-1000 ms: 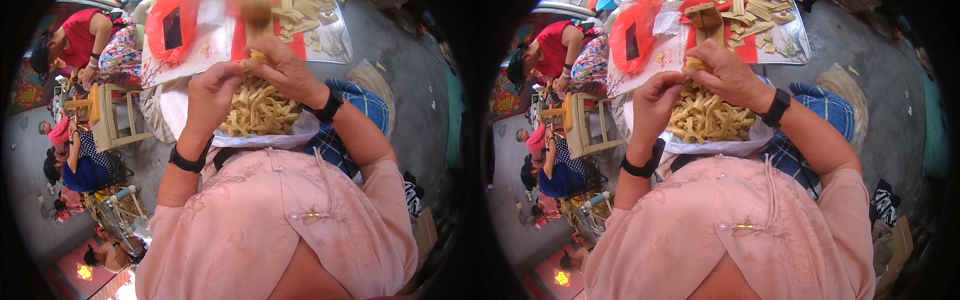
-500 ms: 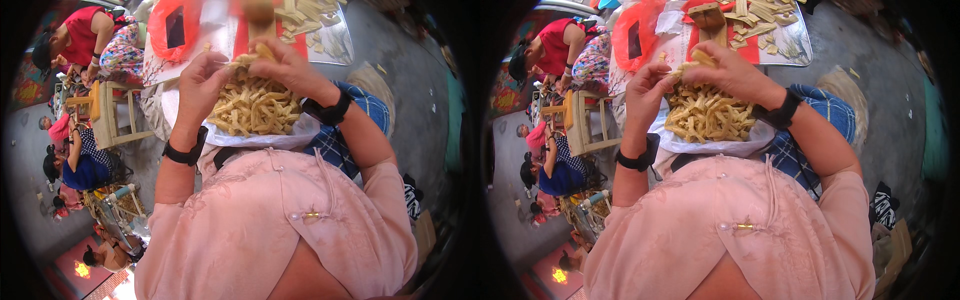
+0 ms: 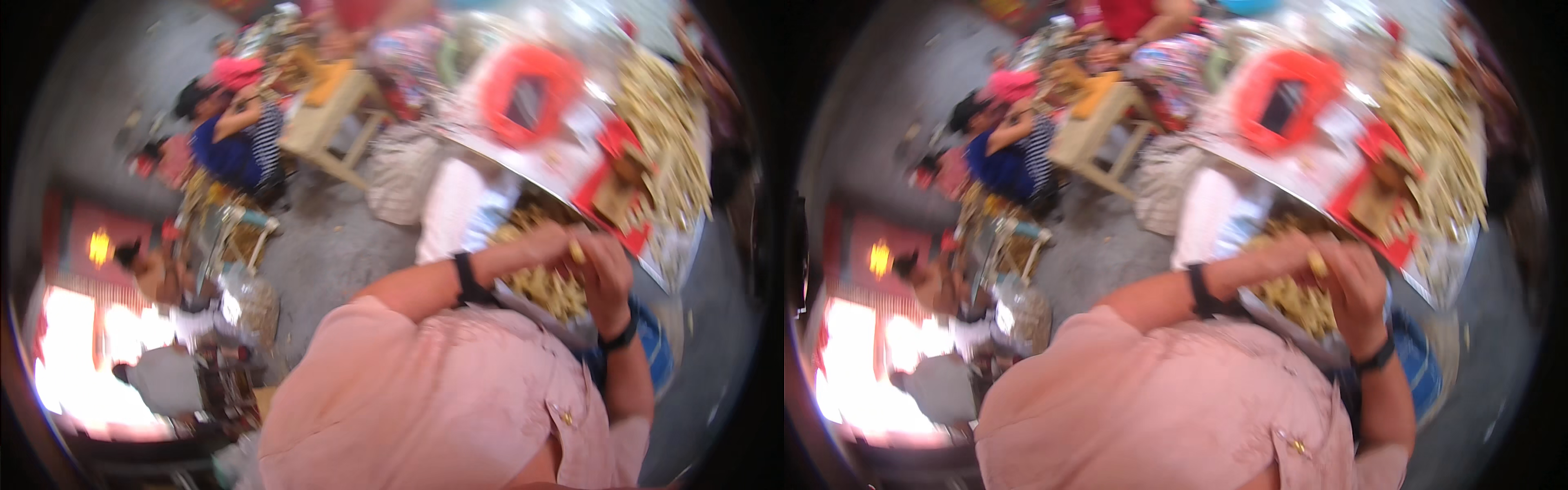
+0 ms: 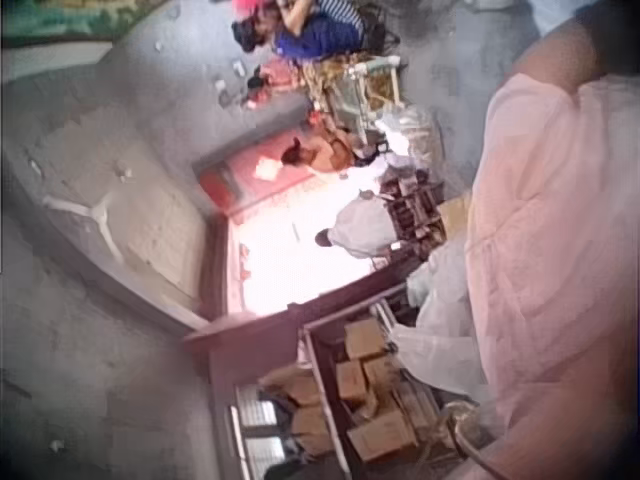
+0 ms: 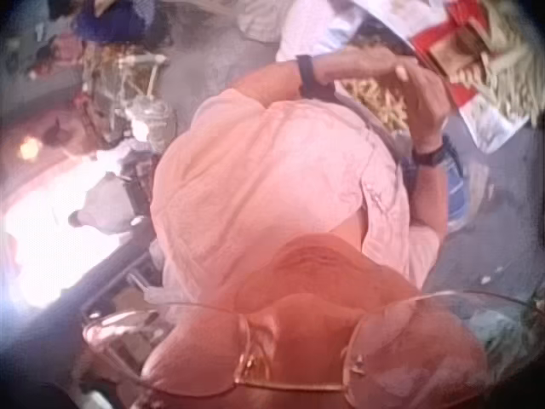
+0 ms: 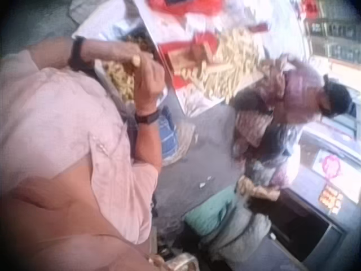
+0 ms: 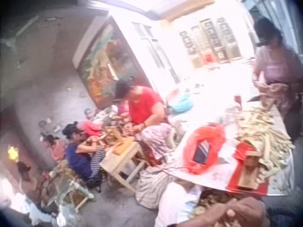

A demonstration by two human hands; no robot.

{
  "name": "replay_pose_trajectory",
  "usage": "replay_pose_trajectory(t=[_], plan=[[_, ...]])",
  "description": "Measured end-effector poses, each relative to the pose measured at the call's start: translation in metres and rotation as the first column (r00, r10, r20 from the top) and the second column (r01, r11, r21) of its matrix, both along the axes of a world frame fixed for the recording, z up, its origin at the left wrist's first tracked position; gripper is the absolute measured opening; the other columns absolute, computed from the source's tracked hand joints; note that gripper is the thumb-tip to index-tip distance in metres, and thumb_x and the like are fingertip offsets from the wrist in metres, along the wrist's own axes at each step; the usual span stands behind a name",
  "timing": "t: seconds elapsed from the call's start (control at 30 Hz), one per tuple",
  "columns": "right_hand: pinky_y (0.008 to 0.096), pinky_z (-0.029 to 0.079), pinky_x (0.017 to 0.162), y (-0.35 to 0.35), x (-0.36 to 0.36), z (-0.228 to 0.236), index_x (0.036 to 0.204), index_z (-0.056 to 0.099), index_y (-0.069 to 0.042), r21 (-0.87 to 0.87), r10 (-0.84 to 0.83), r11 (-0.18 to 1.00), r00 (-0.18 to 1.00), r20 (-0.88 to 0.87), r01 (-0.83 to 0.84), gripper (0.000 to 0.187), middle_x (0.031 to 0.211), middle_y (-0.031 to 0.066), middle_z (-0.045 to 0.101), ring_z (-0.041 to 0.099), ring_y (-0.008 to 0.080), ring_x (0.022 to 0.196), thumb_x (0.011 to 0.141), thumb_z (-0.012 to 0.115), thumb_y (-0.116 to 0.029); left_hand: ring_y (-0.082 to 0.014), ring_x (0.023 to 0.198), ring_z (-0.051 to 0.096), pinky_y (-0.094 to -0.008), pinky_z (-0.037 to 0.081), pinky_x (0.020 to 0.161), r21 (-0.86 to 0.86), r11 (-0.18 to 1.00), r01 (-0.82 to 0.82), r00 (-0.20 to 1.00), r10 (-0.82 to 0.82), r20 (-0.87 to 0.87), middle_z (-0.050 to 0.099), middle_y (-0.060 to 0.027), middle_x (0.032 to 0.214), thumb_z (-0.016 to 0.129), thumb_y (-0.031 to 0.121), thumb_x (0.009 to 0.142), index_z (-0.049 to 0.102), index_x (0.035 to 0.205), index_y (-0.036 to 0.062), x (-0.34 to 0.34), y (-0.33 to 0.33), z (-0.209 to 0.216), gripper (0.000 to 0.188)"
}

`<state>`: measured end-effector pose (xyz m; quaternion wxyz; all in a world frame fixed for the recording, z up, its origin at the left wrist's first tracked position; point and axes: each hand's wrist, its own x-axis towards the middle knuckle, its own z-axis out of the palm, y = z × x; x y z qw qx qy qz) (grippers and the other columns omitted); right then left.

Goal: The person uses their hands to fold long, thin strips of dried bean curd, using a small wooden jig to assist in the folding process before placing them into a container.

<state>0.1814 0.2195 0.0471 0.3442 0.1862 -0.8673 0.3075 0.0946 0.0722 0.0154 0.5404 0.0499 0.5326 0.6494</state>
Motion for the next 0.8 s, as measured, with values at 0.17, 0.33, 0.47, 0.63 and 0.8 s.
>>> replay_pose_trajectory(t=[0.17,0.33,0.47,0.63,0.8], plan=[[0.0375,0.049,0.082,-0.019,0.007,0.012,0.103,0.063,0.001,-0.114,0.205,0.974,0.974,0.098,-0.193,0.027,0.098,0.017,0.063,0.062,0.033,0.093,0.081,0.052,0.012,-0.013,0.063,0.056,-0.0287,0.045,0.055,0.144,0.974,-0.174,0.982,0.161,0.097,0.059,-0.0009,0.073,0.053,0.032,0.095,0.063,0.085,0.0074,0.006,-0.003,0.014,0.028],[0.0277,0.048,0.076,-0.037,0.001,0.009,0.099,0.062,0.0,-0.431,0.394,0.862,0.888,0.238,-0.267,0.013,0.092,0.0071,0.062,0.059,0.0174,0.085,0.091,0.052,0.003,-0.0118,0.055,0.049,-0.0289,0.039,0.049,0.192,0.897,-0.397,0.918,0.386,0.094,0.05,0.0005,0.063,0.054,0.014,0.091,0.057,0.072,0.0092,0.009,-0.009,0.03,0.02],[0.0219,0.042,0.063,-0.049,-0.004,0.02,0.095,0.059,0.0,-0.797,0.576,0.594,0.75,0.327,-0.109,0.013,0.085,0.0028,0.06,0.053,0.0084,0.071,0.098,0.049,-0.008,-0.0137,0.053,0.047,-0.0294,0.04,0.049,0.213,0.883,-0.418,0.908,0.401,0.12,0.046,0.0,0.059,0.05,0.014,0.092,0.053,0.067,0.0101,0.01,-0.004,0.013,0.026],[0.022,0.042,0.073,-0.058,-0.011,0.034,0.1,0.059,0.001,-0.747,0.566,0.617,0.799,0.203,-0.247,0.023,0.091,0.0041,0.06,0.053,0.0092,0.082,0.102,0.045,-0.017,-0.0154,0.055,0.049,-0.0312,0.042,0.052,0.162,0.95,-0.265,0.964,0.256,0.077,0.051,-0.0022,0.065,0.049,0.019,0.09,0.056,0.07,0.0104,0.008,-0.023,0.036,0.023],[0.0244,0.045,0.082,-0.07,-0.022,0.034,0.111,0.059,0.003,-0.749,0.43,0.661,0.843,0.322,-0.051,0.028,0.101,0.0067,0.061,0.056,0.0125,0.092,0.103,0.043,-0.019,-0.0302,0.065,0.057,-0.0409,0.047,0.064,0.133,0.968,-0.211,0.544,0.229,-0.807,0.057,-0.0148,0.071,0.052,0.019,0.087,0.061,0.084,0.0016,0.017,-0.042,0.051,0.02]])
